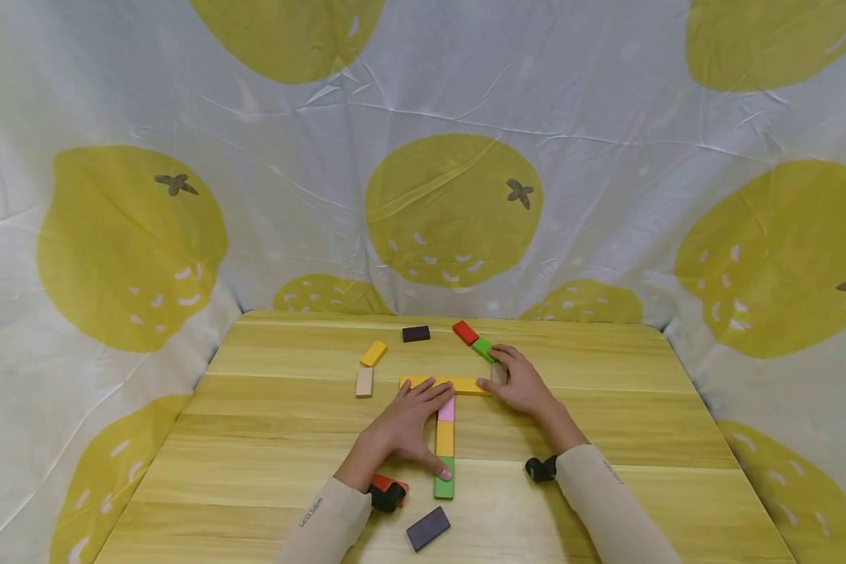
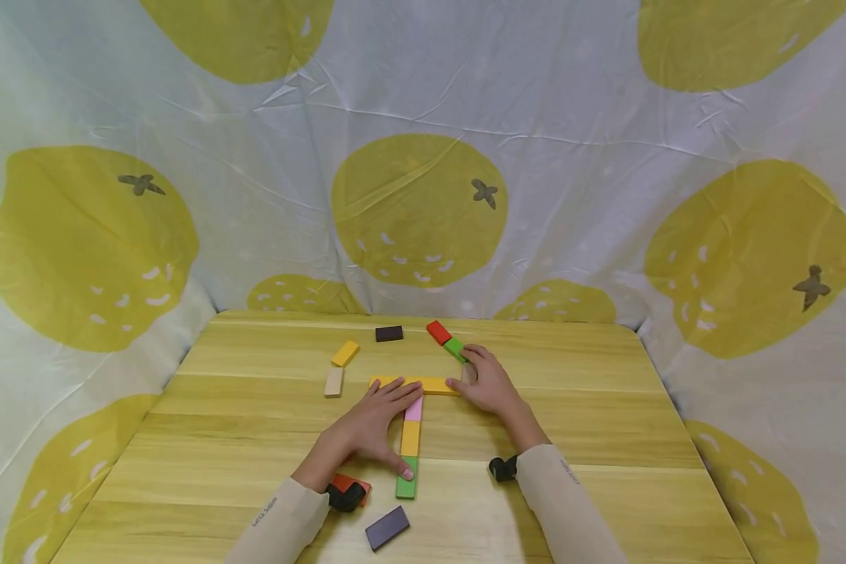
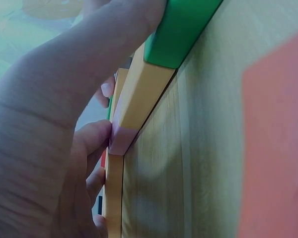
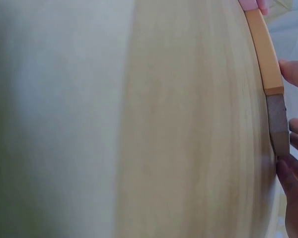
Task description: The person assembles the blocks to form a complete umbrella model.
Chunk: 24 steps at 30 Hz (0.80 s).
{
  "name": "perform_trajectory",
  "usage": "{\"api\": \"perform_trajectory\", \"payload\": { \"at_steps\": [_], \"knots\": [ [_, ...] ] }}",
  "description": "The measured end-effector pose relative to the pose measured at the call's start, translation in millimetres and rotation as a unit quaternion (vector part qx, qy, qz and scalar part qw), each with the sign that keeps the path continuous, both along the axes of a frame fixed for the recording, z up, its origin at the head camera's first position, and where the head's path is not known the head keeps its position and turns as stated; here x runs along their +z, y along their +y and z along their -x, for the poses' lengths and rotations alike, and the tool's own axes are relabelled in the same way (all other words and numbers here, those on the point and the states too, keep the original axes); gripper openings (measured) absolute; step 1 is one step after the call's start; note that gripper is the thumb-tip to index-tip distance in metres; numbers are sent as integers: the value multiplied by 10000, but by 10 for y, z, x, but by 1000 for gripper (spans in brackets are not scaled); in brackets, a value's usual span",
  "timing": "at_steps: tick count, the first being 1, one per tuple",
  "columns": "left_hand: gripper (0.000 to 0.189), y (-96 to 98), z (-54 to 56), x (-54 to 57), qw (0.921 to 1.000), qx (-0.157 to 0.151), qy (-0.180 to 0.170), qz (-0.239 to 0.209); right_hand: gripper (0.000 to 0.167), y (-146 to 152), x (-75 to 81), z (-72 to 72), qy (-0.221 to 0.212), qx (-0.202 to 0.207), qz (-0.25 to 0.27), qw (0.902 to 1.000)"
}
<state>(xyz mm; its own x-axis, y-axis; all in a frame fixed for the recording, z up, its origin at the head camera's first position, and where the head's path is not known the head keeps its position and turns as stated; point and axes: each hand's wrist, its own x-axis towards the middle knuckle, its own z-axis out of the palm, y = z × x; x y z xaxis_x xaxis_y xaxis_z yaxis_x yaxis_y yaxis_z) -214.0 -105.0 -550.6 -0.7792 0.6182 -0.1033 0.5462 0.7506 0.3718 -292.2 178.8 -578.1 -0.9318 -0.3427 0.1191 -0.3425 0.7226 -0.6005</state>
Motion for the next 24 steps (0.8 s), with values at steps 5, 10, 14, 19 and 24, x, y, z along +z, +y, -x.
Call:
{"api": "perform_trajectory", "payload": {
  "at_steps": [5, 10, 14, 19, 24],
  "knots": [
    [140, 1, -1, 5, 10000, 7, -25, 48, 78, -6, 0, -4, 75, 19, 15, 10000],
    [140, 5, -2, -6, 9999, 29, -34, 96, 78, 1, -7, -9, 78, 32, 28, 10000],
    [140, 16, -3, -16, 9999, 22, -57, 97, 78, 13, -11, -24, 114, 30, 16, 9999],
    [140, 10, -3, -24, 9999, 25, -59, 88, 84, -10, 25, -4, 130, -44, -2, 9999],
    [141, -3, 4, -31, 9999, 22, 8, 136, 86, -70, 117, 75, 59, -125, -112, 9998]
  ]
}}
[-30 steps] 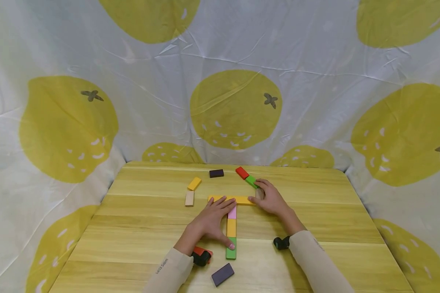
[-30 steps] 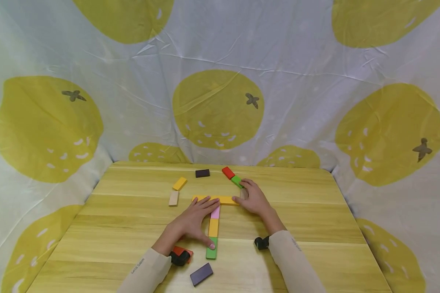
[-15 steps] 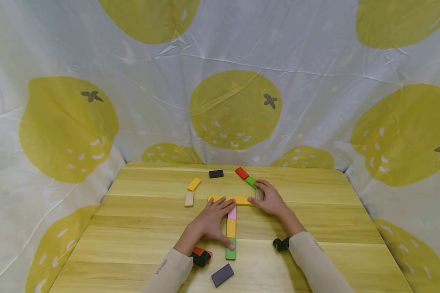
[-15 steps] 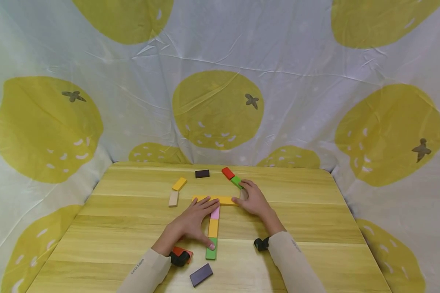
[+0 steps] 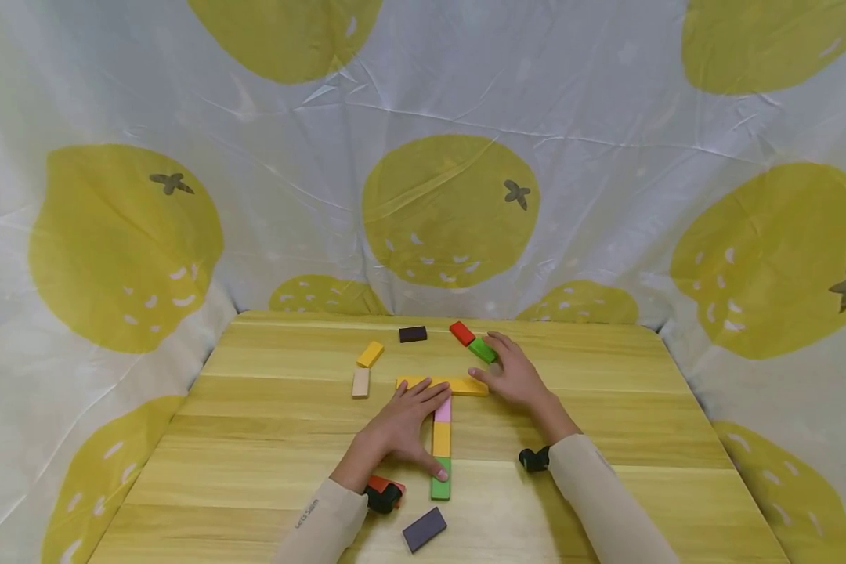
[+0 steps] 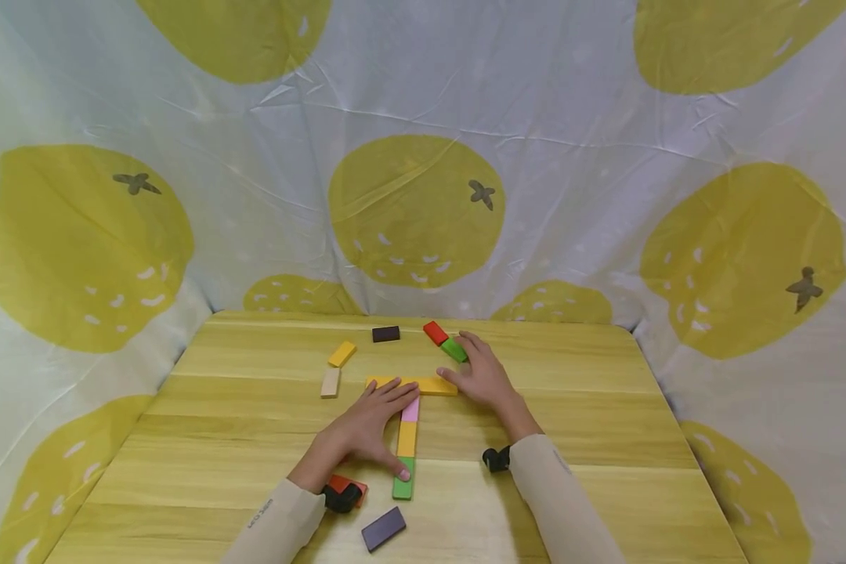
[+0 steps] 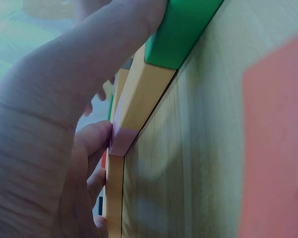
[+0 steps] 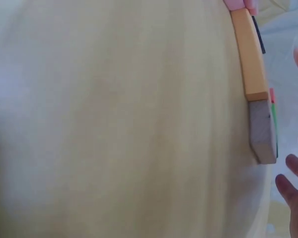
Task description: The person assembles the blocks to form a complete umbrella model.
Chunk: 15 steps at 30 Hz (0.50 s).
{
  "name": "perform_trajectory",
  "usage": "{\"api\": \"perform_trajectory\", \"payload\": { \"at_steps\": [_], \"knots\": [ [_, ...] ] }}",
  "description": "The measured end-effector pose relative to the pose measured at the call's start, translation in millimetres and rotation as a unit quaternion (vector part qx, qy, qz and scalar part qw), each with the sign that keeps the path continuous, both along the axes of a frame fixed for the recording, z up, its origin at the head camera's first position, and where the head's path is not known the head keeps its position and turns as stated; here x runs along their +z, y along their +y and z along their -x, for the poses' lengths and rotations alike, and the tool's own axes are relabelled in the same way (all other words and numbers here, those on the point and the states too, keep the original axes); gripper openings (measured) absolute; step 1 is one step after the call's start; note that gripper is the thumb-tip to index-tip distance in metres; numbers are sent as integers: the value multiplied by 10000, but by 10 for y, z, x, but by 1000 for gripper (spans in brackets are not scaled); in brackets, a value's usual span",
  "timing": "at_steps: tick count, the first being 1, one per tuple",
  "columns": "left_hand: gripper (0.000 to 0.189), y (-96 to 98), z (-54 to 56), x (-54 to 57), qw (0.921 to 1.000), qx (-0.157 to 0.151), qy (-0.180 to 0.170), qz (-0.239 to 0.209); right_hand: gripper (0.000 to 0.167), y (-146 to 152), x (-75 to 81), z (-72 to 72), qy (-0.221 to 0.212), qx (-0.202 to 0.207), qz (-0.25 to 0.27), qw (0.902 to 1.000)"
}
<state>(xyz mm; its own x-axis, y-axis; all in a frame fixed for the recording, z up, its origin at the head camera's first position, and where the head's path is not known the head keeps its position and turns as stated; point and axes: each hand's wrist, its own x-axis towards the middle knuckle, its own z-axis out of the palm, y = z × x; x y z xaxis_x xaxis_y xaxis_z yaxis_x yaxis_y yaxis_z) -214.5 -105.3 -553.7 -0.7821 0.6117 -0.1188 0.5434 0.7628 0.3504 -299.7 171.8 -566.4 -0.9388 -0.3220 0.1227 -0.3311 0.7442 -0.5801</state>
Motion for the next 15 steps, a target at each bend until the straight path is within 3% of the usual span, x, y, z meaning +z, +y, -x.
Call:
{"api": "perform_trajectory", "payload": {
  "at_steps": [8, 15],
  "knots": [
    [140, -15, 0, 12, 10000, -41, -5, -75, 86, -111, 115, 134, -63, 62, -153, 9998],
    [141, -8, 10, -9, 10000, -47, 6, -59, 85, -173, 68, 256, -26, 211, -318, 9993]
  ]
}}
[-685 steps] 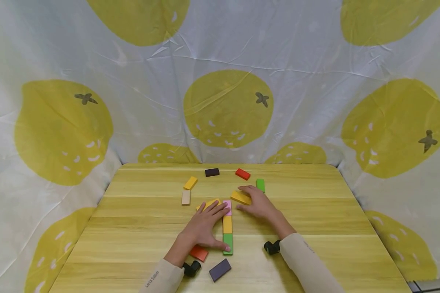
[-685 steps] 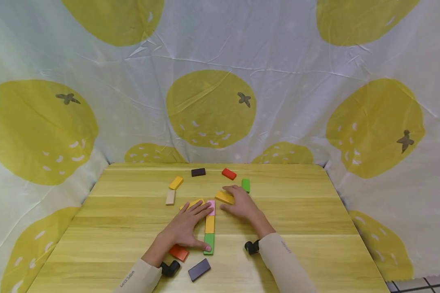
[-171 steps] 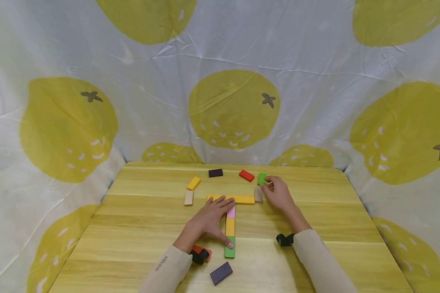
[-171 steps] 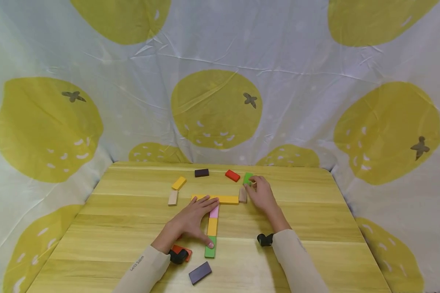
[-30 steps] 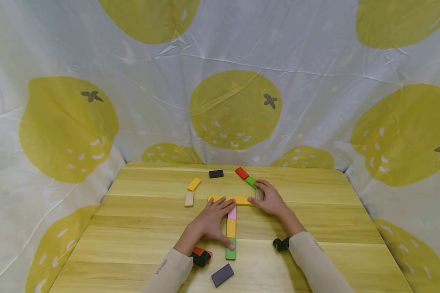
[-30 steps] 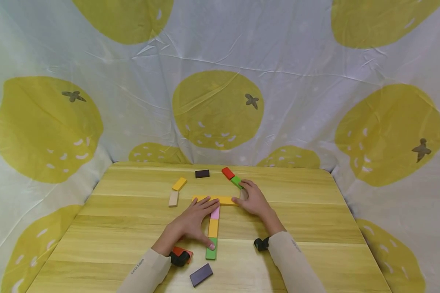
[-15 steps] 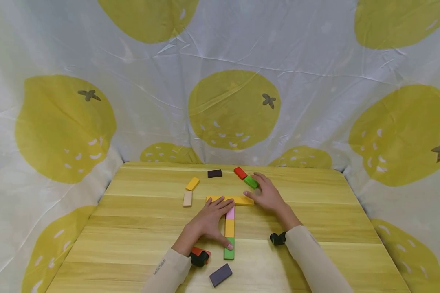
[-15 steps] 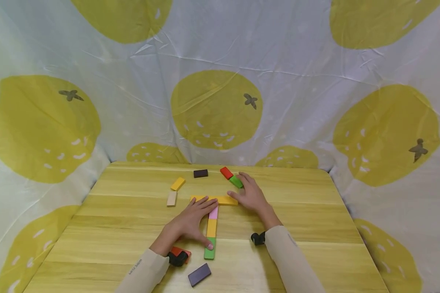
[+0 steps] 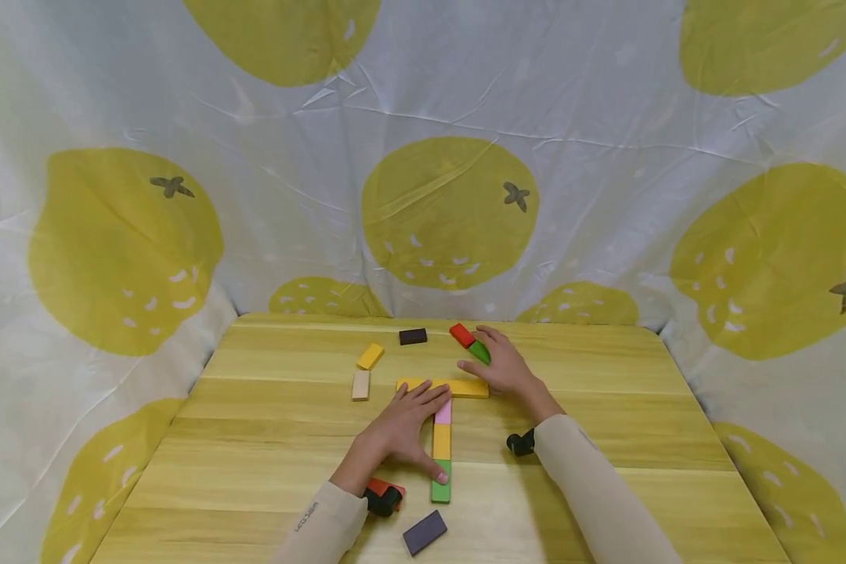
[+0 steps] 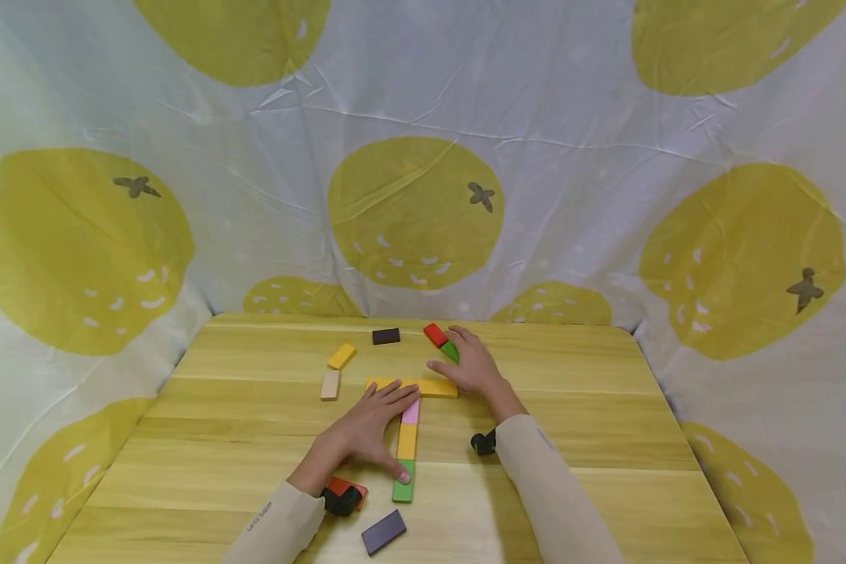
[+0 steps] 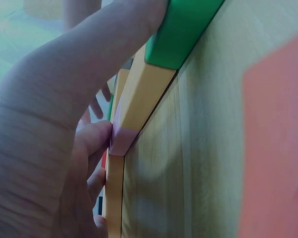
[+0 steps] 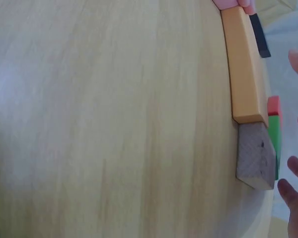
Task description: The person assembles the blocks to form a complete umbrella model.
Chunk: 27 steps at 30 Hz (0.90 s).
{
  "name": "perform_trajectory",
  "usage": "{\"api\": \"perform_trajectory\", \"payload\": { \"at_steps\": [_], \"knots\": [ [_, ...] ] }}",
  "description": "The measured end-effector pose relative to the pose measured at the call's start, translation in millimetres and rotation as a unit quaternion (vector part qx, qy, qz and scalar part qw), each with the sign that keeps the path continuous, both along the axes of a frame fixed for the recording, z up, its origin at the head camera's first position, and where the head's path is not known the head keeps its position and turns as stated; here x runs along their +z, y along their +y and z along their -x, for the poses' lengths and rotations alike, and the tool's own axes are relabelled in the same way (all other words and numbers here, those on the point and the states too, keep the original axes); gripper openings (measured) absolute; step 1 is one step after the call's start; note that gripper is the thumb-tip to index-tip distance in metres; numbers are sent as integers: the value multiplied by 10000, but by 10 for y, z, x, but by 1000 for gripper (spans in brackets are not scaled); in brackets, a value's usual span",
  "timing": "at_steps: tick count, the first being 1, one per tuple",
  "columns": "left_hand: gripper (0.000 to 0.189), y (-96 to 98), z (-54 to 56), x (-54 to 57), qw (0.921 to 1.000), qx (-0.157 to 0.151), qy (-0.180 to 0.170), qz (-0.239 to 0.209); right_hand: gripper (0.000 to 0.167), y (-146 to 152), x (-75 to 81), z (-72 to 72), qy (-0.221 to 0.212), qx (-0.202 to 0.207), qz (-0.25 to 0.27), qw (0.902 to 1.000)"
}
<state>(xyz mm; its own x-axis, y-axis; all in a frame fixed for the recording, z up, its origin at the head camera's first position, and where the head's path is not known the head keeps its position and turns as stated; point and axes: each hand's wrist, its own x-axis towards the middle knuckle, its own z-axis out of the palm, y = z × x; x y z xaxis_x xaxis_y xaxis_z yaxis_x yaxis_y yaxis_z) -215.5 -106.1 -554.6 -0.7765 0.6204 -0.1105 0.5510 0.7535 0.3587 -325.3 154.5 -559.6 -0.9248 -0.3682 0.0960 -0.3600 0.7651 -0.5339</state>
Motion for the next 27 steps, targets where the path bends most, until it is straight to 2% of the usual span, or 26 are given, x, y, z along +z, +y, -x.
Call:
{"api": "perform_trajectory", "payload": {
  "at_steps": [11, 19, 23, 27],
  "knots": [
    [141, 3, -4, -21, 10000, 7, -59, 21, 77, -45, -150, 73, -101, 143, -463, 9988],
    [141, -3, -5, -18, 10000, 12, -46, -3, 76, -71, -131, 65, -99, 181, -440, 9988],
    [140, -2, -1, -11, 10000, 6, -50, -19, 72, -94, -129, 50, 120, 140, -294, 9994],
    [140, 0, -2, 0, 10000, -9, -41, -56, 65, -115, -119, 51, 245, 145, -422, 9987]
  ]
}}
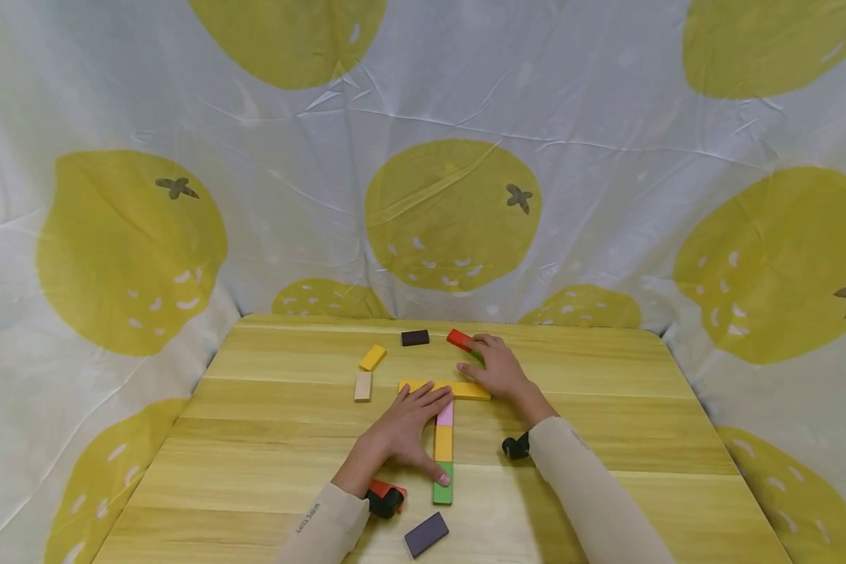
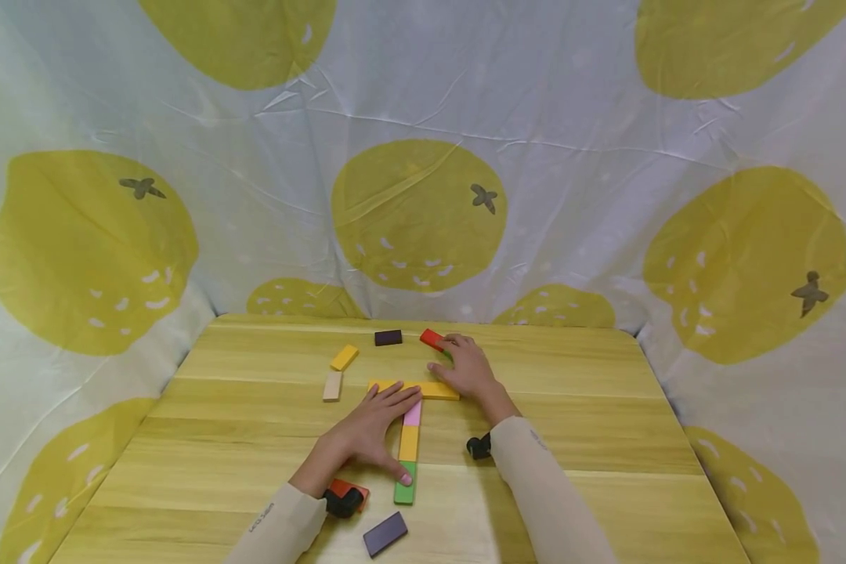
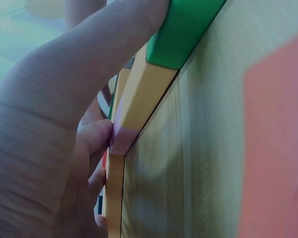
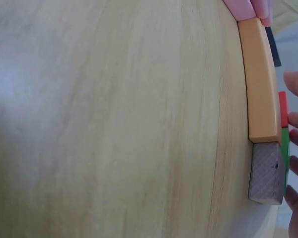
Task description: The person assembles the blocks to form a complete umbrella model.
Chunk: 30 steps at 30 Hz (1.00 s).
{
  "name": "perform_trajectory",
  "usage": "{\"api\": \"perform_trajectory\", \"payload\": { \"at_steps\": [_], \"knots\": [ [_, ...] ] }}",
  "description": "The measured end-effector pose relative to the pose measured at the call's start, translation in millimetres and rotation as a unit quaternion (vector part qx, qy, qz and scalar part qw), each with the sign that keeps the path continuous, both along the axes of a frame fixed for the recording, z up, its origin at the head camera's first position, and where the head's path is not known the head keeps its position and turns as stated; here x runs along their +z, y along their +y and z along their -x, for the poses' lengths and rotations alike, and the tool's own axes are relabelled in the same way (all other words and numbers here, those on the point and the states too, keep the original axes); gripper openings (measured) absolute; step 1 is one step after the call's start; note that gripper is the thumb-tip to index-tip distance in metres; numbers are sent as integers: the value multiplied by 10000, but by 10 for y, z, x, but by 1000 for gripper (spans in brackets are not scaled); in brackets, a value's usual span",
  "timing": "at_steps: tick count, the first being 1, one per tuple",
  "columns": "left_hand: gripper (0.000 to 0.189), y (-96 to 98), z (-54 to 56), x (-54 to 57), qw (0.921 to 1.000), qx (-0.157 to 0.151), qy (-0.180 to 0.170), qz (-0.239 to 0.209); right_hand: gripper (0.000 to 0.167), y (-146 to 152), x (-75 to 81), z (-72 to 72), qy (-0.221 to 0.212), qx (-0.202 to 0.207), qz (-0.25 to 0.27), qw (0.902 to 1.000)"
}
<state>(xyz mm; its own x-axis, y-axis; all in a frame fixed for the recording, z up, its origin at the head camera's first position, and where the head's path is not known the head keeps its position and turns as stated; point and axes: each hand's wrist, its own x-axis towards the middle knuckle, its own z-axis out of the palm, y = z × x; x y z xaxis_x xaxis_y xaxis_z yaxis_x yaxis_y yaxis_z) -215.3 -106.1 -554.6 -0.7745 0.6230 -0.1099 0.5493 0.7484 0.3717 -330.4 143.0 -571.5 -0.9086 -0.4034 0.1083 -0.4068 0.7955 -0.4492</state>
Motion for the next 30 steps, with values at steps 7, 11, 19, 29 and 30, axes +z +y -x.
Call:
{"api": "perform_trajectory", "payload": {
  "at_steps": [7, 11, 19, 29, 30],
  "knots": [
    [140, 0, -6, 18, 10000, -16, -9, -72, 63, 25, 22, -14, -90, 14, -112, 9999],
    [140, -3, -6, 12, 10000, -22, 0, -82, 64, 50, 13, -27, -174, 43, 19, 9998],
    [140, -5, -16, 18, 10000, -42, -9, -49, 70, 42, -29, -8, -252, 137, -41, 9996],
    [139, -5, -13, 18, 10000, 6, -10, -65, 66, 10, 36, -32, -218, 184, -118, 9995],
    [139, -6, -13, 17, 10000, 13, -13, -65, 66, 9, 41, -40, -217, 182, -103, 9995]
  ]
}}
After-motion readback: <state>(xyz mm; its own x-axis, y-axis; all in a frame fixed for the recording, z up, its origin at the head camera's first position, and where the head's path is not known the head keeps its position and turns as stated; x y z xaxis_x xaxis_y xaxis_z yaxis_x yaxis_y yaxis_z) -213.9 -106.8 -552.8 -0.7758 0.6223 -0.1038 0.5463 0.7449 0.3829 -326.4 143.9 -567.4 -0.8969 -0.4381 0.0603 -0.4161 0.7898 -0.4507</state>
